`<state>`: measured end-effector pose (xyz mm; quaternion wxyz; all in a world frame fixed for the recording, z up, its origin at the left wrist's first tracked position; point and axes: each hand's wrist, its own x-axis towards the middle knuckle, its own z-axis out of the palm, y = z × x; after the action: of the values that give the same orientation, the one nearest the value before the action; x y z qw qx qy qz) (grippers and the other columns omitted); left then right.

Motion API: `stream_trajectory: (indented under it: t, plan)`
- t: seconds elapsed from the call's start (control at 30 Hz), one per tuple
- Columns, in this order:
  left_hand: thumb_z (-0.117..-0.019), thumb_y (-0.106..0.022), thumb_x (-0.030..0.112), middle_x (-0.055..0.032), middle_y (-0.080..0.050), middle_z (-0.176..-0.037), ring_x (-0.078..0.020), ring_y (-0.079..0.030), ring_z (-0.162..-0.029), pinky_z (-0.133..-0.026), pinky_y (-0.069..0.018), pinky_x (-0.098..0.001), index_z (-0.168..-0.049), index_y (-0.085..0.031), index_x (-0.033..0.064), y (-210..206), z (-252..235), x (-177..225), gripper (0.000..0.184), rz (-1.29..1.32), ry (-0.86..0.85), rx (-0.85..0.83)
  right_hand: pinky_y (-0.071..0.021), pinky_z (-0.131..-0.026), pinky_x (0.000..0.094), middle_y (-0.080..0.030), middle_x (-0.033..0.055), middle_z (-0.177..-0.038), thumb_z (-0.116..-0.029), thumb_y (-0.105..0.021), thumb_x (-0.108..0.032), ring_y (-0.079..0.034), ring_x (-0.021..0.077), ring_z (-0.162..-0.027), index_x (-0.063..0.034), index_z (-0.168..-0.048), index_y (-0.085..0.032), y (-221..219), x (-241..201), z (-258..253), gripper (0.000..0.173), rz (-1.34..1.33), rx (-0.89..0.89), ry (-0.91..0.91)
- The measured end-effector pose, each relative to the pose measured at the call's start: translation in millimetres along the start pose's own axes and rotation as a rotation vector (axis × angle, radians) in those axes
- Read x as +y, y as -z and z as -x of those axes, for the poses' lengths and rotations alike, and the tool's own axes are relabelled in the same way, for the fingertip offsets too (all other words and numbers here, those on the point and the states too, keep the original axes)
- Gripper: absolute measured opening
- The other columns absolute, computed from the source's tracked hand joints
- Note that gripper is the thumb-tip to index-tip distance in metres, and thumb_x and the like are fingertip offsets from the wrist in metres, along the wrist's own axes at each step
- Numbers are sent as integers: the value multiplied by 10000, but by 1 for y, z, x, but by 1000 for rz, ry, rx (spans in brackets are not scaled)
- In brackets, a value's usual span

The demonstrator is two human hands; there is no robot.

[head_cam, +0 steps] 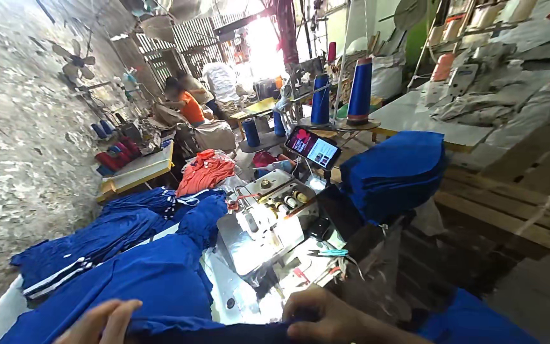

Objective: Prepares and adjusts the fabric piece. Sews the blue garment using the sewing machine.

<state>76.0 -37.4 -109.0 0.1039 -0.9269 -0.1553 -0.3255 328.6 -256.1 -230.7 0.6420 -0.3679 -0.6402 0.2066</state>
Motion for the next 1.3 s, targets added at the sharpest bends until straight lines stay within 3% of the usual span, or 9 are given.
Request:
stream_trajectory:
  t: [0.13, 0.27, 0.4, 0.47, 0.63, 0.73, 0.87, 1.1, 1.3]
  plan:
    - [-762, -605, -56, -249, -674, -833, -442, -683, -779, -676, -526, -614, -737, -664, -61, -69, -29, -57, 64, 91, -41, 44, -515, -790, 165, -701, 45, -902, -985, -620, -105, -627, -14, -834, 44, -989, -699, 6, 46, 0, 169, 138, 133, -149]
    - [-821, -655, -109, -337, -666, -1089, -551, -597, -1104, -953, -402, -728, -1015, -747, -79, -168, -15, -79, 217, 131, 347, -399, -540, -899, 422, -730, 193, -976, -976, -590, -117, -699, 267, -966, 50, -984, -751, 14, 137, 27, 232, 491, 82, -281]
    - [-671, -647, -86, -224, -666, -818, -423, -660, -833, -755, -484, -619, -757, -702, -59, -209, 6, -102, 106, 332, 282, 16, -554, -795, 551, -741, 176, -901, -988, -573, -187, -733, 333, -887, 3, -965, -753, 0, 141, 31, 262, 695, -19, -258]
    - [-647, -624, -33, -152, -664, -813, -273, -652, -824, -751, -520, -461, -733, -662, -47, -205, 12, -108, 95, 505, 303, 67, -535, -749, 514, -713, 176, -838, -992, -579, -208, -706, 303, -817, 24, -924, -734, 3, 141, 31, 287, 601, 8, -305]
    - [-598, -629, 40, 86, -641, -701, 78, -581, -678, -632, -482, -143, -640, -615, 61, -192, 15, -116, 49, 795, 419, 98, -463, -728, 166, -633, 21, -810, -987, -574, -123, -553, -23, -756, 40, -888, -674, 14, 144, 28, 215, 178, 183, -347]
    - [-631, -625, 49, 90, -639, -688, 77, -570, -656, -615, -474, -151, -637, -638, 53, -189, 13, -113, 15, 811, 493, 96, -525, -796, 150, -687, -59, -844, -942, -607, -58, -620, -59, -805, -35, -894, -711, 11, 138, 24, 118, 125, 461, -399]
    - [-667, -580, 0, 82, -614, -672, 57, -551, -595, -560, -461, -155, -776, -635, 25, -186, 9, -107, 125, 845, 629, 118, -542, -708, 182, -693, -50, -758, -886, -653, -16, -636, -16, -715, -64, -806, -710, 11, 134, 19, 109, 53, 699, -486]
    - [-816, -637, 80, 108, -645, -754, 30, -621, -714, -698, -530, -190, -931, -647, 71, -175, 0, -132, 116, 989, 558, -301, -553, -696, 203, -690, -10, -770, -819, -740, 31, -643, 26, -714, -31, -833, -691, 22, 109, 8, 81, 75, 731, -608]
    - [-894, -672, 70, 22, -676, -784, 2, -616, -719, -724, -529, -232, -948, -691, -2, -175, -3, -129, 92, 856, 606, -254, -533, -633, 213, -673, 4, -720, -809, -726, 107, -621, 43, -646, -11, -807, -667, 40, 96, 17, 132, 57, 880, -655]
